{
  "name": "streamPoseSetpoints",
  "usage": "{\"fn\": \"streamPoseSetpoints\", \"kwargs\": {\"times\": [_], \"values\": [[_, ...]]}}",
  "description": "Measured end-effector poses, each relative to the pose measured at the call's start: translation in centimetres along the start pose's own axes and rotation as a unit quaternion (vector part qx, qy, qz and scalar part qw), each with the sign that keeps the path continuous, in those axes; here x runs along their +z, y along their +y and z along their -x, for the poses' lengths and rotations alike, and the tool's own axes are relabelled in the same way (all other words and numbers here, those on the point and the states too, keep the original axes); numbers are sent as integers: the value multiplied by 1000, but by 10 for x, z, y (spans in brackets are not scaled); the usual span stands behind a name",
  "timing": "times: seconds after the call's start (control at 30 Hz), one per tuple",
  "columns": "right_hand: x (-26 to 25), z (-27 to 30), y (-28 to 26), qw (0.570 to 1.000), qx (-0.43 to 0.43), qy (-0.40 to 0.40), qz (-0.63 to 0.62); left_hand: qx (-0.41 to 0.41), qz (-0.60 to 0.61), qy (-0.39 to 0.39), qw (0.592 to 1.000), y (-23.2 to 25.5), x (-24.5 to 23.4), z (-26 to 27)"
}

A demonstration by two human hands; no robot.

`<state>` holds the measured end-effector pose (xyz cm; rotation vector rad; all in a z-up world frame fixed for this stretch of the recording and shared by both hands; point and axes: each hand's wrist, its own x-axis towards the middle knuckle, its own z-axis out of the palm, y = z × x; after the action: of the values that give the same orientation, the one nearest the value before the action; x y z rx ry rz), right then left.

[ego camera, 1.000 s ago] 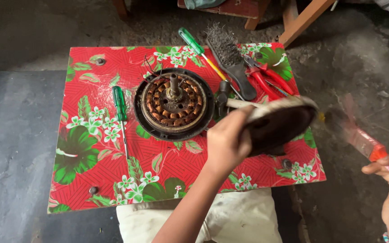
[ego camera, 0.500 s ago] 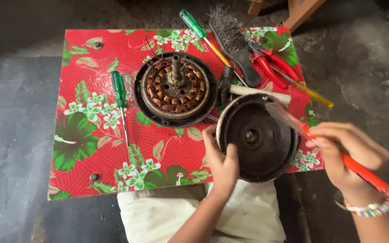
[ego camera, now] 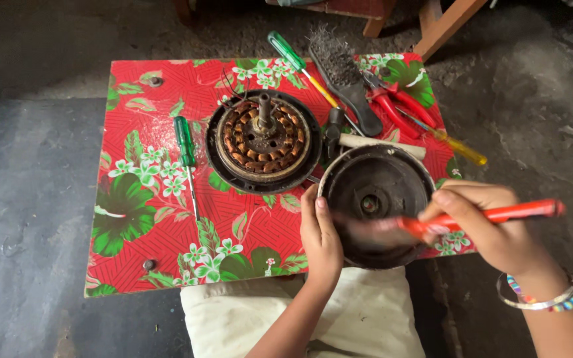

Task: The person disassembles a ceiling fan motor and cleans the internal components with a brush before reassembling the housing.

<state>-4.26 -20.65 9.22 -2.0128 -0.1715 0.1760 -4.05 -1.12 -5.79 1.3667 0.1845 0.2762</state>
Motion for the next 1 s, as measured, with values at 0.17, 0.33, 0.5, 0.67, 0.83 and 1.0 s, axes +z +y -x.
{"fn": "streamPoseSetpoints", "kwargs": {"times": [0.17,0.33,0.5,0.67,0.83,1.0], "values": [[20,-12,-23,931,-228,105,265,-37,-20,0,999,3,-3,-2],[17,1,-32,966,-120,-12,230,-23,-2,8,1000,5,-1,-3],[19,6,-33,907,-223,142,328,-21,-4,6,1000,3,3,-3],[12,19,-25,959,76,8,272,1,-20,4,1000,3,2,-2],[27,-4,10,982,71,71,-159,-12,9,-18,1000,6,-2,0],[44,8,22,970,-66,206,-112,2,9,-27,1000,4,-8,0]]}}
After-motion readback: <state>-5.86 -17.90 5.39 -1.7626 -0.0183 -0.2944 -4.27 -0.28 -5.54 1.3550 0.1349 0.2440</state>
